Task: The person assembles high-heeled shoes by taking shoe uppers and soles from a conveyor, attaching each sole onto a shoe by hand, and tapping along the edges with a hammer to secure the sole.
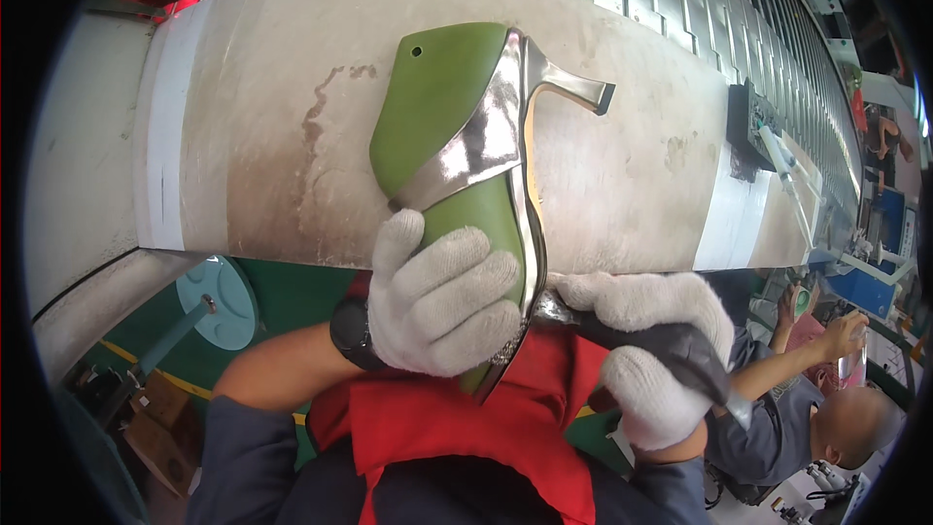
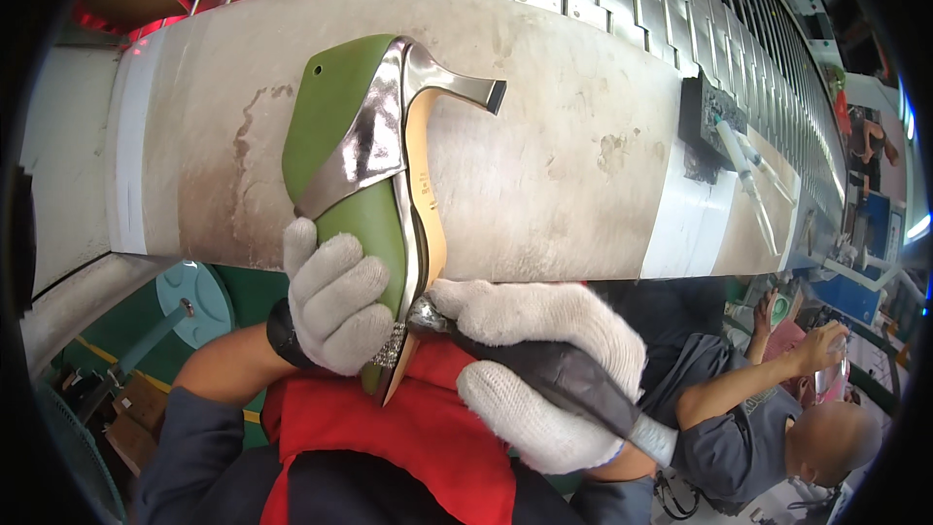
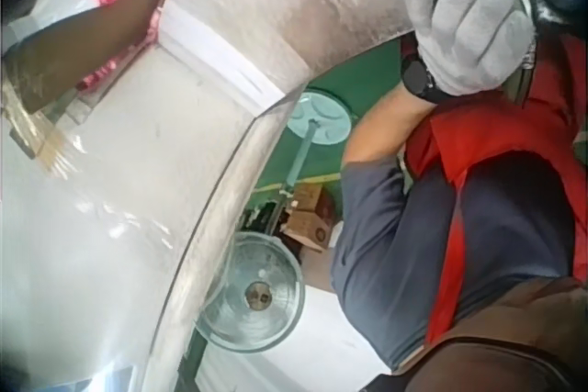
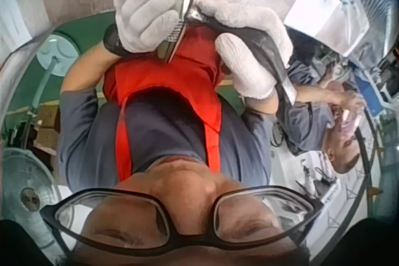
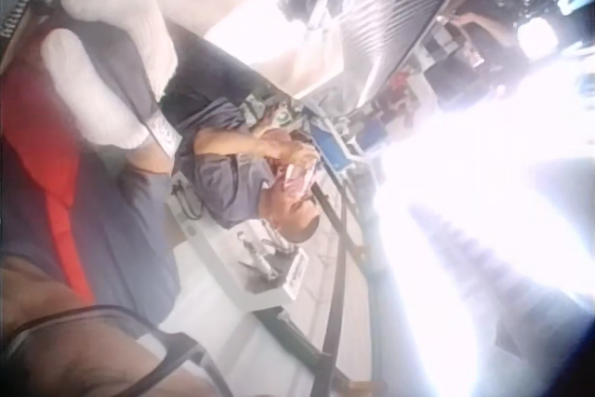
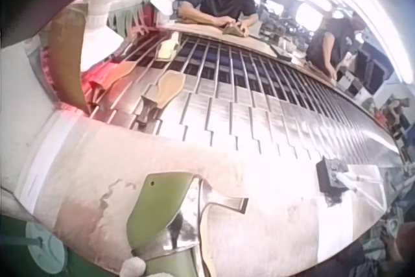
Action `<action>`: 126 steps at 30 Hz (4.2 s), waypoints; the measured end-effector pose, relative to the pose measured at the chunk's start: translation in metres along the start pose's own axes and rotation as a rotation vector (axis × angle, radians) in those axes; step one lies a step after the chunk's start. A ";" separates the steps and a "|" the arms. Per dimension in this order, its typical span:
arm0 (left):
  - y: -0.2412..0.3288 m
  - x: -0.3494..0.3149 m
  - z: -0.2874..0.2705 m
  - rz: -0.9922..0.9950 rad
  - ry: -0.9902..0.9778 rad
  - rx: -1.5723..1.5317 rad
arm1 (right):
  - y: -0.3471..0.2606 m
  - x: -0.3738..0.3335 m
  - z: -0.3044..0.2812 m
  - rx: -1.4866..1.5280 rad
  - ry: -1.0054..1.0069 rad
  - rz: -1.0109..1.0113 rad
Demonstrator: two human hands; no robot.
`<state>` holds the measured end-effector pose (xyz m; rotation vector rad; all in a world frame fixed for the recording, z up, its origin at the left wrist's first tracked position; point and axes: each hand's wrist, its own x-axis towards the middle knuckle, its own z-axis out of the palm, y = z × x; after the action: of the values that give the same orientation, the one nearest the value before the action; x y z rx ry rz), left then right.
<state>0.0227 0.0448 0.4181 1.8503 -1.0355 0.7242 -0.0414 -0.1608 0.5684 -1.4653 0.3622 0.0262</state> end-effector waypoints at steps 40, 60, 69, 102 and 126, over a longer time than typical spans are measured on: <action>0.002 0.002 0.010 -0.010 0.032 0.058 | -0.019 0.113 -0.023 -0.119 -0.305 0.207; -0.007 0.004 0.000 0.088 -0.097 0.052 | 0.004 -0.025 -0.005 -0.032 -0.173 -0.365; -0.006 0.018 -0.006 0.027 -0.063 -0.049 | 0.014 0.060 -0.020 -0.486 -0.028 -0.391; -0.082 0.101 -0.027 -0.224 -0.706 0.277 | -0.008 0.300 -0.109 -0.653 0.660 -0.276; -0.144 0.213 0.039 0.187 -0.464 0.254 | 0.038 0.181 -0.028 -0.781 -0.022 -0.716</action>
<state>0.2540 -0.0280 0.5116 2.2247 -1.4837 0.5629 0.1145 -0.2204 0.4840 -2.2938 -0.2481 -0.4339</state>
